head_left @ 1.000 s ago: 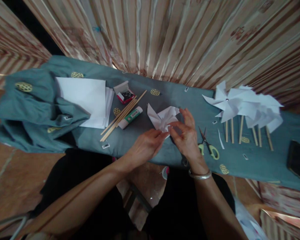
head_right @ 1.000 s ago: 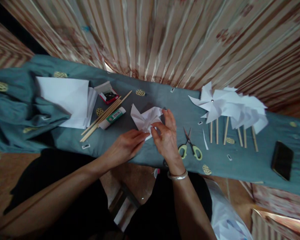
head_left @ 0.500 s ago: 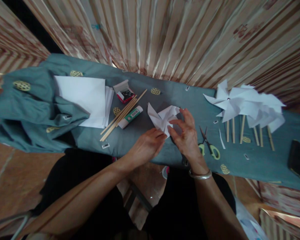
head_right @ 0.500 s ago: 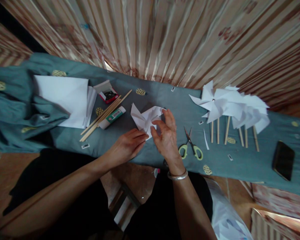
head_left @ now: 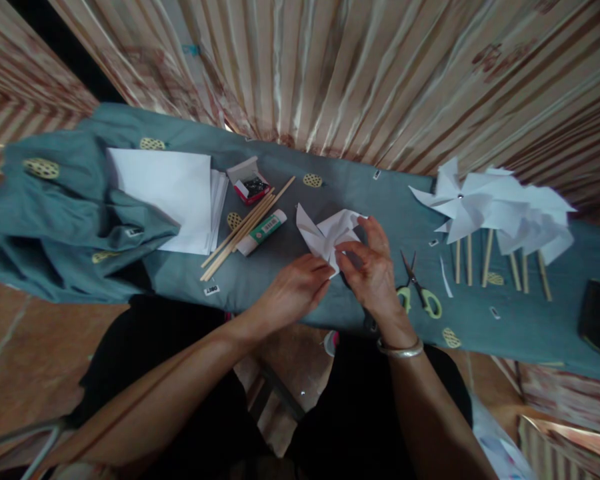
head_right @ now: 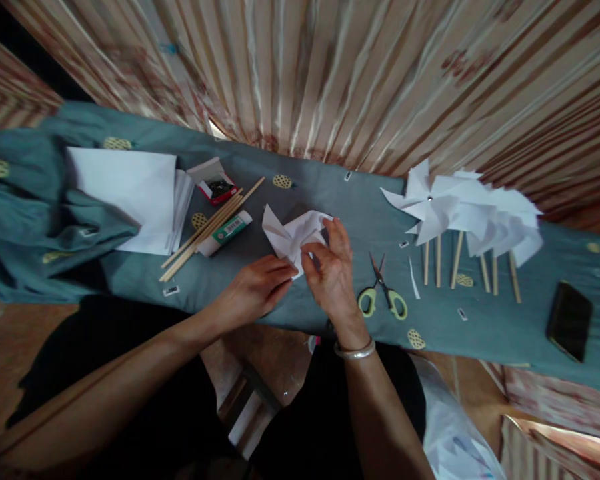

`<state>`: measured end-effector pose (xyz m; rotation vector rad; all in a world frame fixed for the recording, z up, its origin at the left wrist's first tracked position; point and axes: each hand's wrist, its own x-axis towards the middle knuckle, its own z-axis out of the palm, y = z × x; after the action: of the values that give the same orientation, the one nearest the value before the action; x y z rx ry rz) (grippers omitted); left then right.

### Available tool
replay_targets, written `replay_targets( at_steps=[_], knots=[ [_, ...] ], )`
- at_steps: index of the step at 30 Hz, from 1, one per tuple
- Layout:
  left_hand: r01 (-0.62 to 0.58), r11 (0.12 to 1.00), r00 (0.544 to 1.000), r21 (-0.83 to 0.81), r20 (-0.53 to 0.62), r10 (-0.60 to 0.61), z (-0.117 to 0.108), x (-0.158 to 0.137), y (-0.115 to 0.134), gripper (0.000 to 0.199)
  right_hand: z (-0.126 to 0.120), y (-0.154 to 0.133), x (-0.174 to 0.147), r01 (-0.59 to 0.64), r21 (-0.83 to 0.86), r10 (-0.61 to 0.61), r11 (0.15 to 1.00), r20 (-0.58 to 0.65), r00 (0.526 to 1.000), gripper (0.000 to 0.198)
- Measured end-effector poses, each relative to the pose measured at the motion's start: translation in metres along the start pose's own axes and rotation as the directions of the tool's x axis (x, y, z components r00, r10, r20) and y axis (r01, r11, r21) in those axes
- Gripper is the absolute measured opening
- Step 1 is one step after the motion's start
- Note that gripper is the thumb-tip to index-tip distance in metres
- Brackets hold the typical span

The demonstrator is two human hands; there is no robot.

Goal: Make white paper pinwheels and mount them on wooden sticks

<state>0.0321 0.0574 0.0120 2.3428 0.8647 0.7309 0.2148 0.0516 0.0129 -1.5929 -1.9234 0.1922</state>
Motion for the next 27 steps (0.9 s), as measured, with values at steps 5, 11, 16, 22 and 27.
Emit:
replay_targets(
  at_steps=[5,11,16,22,27],
  knots=[
    [-0.009,1.000,1.000,-0.007,-0.002,0.009,-0.0004,0.0007,-0.0007,0.018,0.0002,-0.0013,-0.0002,-0.004,-0.004,0.004,1.000,0.008,1.000,0.016],
    [-0.011,1.000,1.000,-0.009,-0.001,0.011,0.0008,0.0009,-0.0026,0.018,0.0014,-0.0020,-0.0003,-0.001,-0.025,0.001,1.000,0.021,1.000,0.019],
    [0.001,1.000,1.000,-0.009,0.016,-0.001,0.0001,0.0011,-0.0018,0.018,0.0013,-0.0029,-0.0003,-0.004,-0.052,0.006,0.999,0.037,0.999,0.021],
    [0.009,1.000,0.999,-0.009,0.034,-0.009,-0.0009,0.0017,-0.0015,0.017,0.0011,-0.0029,-0.0002,-0.002,-0.057,0.005,0.998,0.063,0.998,0.024],
    [0.023,1.000,0.998,0.013,0.062,-0.023,-0.0003,0.0018,-0.0022,0.017,0.0017,-0.0058,-0.0004,0.013,-0.101,-0.007,0.995,0.061,0.998,0.024]
  ],
)
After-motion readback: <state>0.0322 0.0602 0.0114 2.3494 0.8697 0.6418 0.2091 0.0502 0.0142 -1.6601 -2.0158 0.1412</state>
